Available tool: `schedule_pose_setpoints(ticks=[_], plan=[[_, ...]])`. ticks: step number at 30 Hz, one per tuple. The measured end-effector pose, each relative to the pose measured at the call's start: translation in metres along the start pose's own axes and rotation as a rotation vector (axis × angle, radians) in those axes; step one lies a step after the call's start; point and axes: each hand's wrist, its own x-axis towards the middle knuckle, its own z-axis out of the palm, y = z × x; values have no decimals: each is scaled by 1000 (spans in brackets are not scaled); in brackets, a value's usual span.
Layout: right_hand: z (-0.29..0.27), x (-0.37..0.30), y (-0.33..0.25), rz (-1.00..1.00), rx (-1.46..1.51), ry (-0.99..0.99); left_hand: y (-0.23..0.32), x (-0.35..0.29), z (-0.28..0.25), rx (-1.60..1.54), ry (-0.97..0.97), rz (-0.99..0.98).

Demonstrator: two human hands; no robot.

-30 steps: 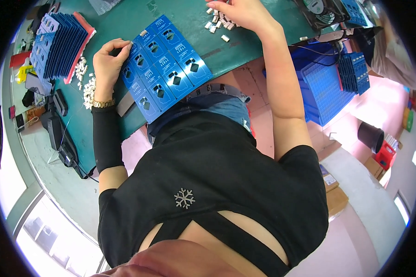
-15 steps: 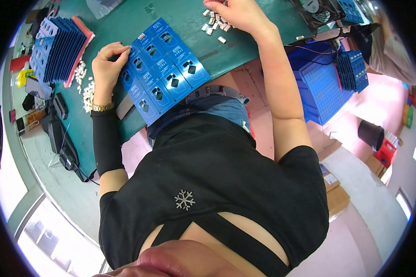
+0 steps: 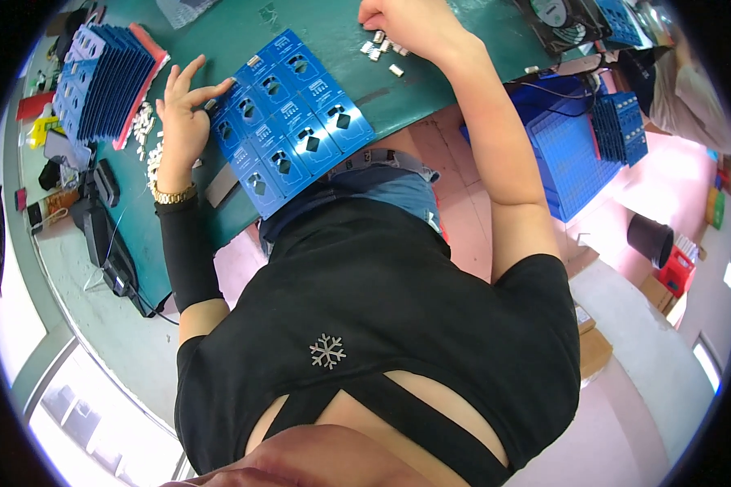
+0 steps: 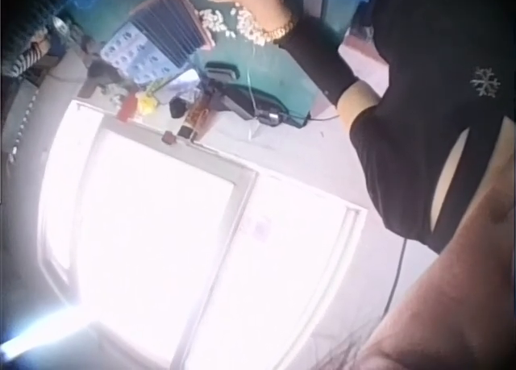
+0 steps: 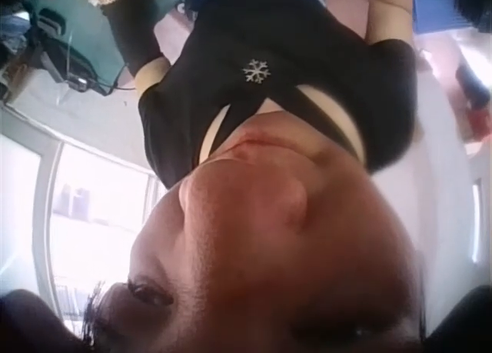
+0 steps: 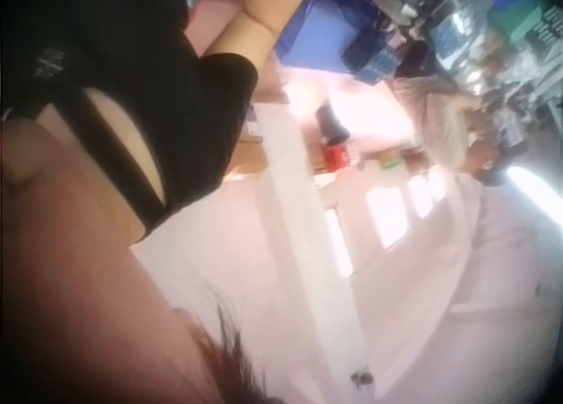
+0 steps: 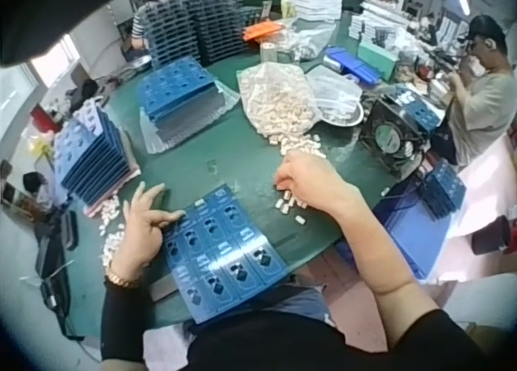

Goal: The person places small electronic components into blue plastic trays by hand.

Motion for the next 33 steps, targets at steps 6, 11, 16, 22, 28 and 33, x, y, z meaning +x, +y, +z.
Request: schedule_pose_setpoints(ticks=[6,11,16,22,28,33], plan=[[-2,4,-5,-244,-60,66,8,-5,-4,-42,-66,-117],[21,49,-28,-335,274,83,4,-2,-7,38,-145,-108],[51,80,-34,-378,329,134,7,6,2,45,-100,-73],[82,76,-20,-190,474,76,7,0,2,53,-55,-63],[76,79,-26,-339,346,20,13,-12,-10,79,44,3],[73,80,-19,-411,265,34,15,-46,-33,-144,155,32]])
